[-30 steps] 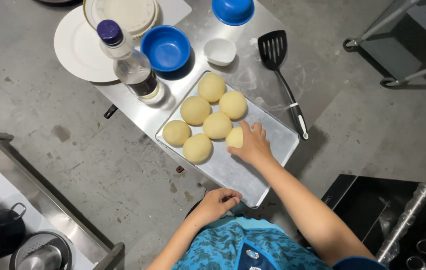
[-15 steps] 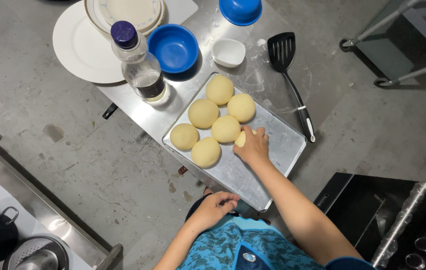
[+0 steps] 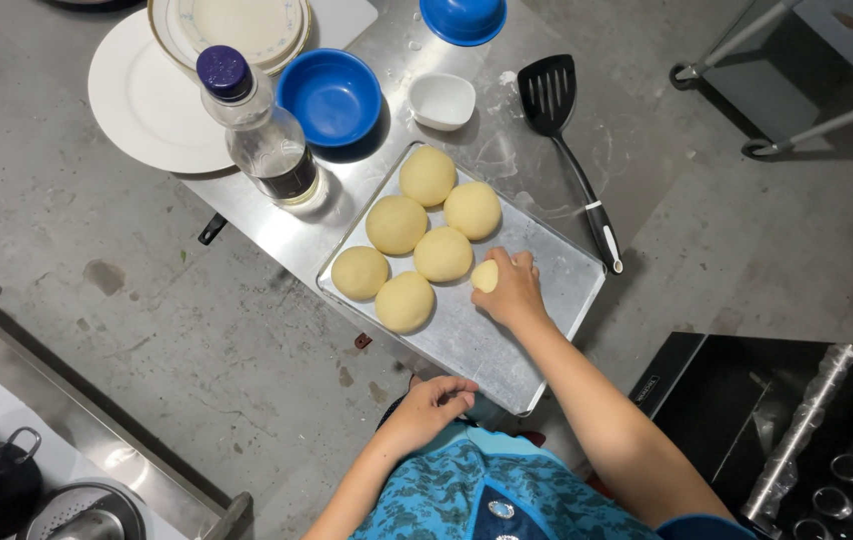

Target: Frying round dough buns in a pan on a gas stove and transferring cooked ones to a plate.

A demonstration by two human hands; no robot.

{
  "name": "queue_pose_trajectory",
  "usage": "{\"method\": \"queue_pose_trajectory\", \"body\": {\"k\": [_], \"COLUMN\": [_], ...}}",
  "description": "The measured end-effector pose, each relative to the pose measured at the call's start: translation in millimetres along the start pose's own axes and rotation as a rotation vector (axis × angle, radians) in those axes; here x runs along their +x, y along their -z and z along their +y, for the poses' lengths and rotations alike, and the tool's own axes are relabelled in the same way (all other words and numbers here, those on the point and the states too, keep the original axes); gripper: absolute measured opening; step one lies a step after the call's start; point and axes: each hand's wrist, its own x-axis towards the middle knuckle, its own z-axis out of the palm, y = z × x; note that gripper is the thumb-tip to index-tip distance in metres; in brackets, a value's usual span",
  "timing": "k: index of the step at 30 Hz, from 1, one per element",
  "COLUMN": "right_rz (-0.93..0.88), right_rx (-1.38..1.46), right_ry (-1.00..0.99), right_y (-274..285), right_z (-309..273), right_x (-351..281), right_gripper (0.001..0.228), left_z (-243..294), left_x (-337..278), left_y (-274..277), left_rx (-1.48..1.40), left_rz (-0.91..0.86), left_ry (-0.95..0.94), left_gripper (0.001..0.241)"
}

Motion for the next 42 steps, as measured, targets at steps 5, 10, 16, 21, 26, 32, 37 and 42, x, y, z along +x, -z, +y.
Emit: {"method": "queue_pose_trajectory", "body": {"k": [5,10,16,21,26,32,37,42], "right_rz": [-0.009,0.002,0.045,0.088,-0.089,0.22,0.386,0.412], "right_rx": [0.074,0.107,0.15,0.231,0.751,0.313,0.339,0.333], "right_ry": [-0.012,0.002,0.045,0.093,-0.047,-0.181,-0.325,-0.378], "right_y": [10,18,42,105,187,246,271,286], "right_z": [0,0,6,36,74,93,132,199], "right_x": [-2,-5,-13,-31,-88,-197,-269,-325], "right_gripper": [0.063,0.061,0.061,0.059,0.057,0.053,0.057,0.054], "left_z": [6,6,-1,14,84,127,139,137], "left_x": [11,22,52,86,109,117,109,106], "left_y": [-4,-5,-3,-17,-82,-194,-286,-382], "left_rx": [-0.022,-0.047,-0.14,-0.26,-0.719,-0.822,-0.634,-0.47], "left_rz": [-0.002,-0.038,0.008,0.008,-0.106,-0.524,-0.619,-0.586], "left_ry": [0.005,0.026,0.032,0.024,-0.019,0.128,0.296,0.382], "left_gripper": [0.037,0.038,0.04,0.046,0.047,0.053,0.054,0.054]}}
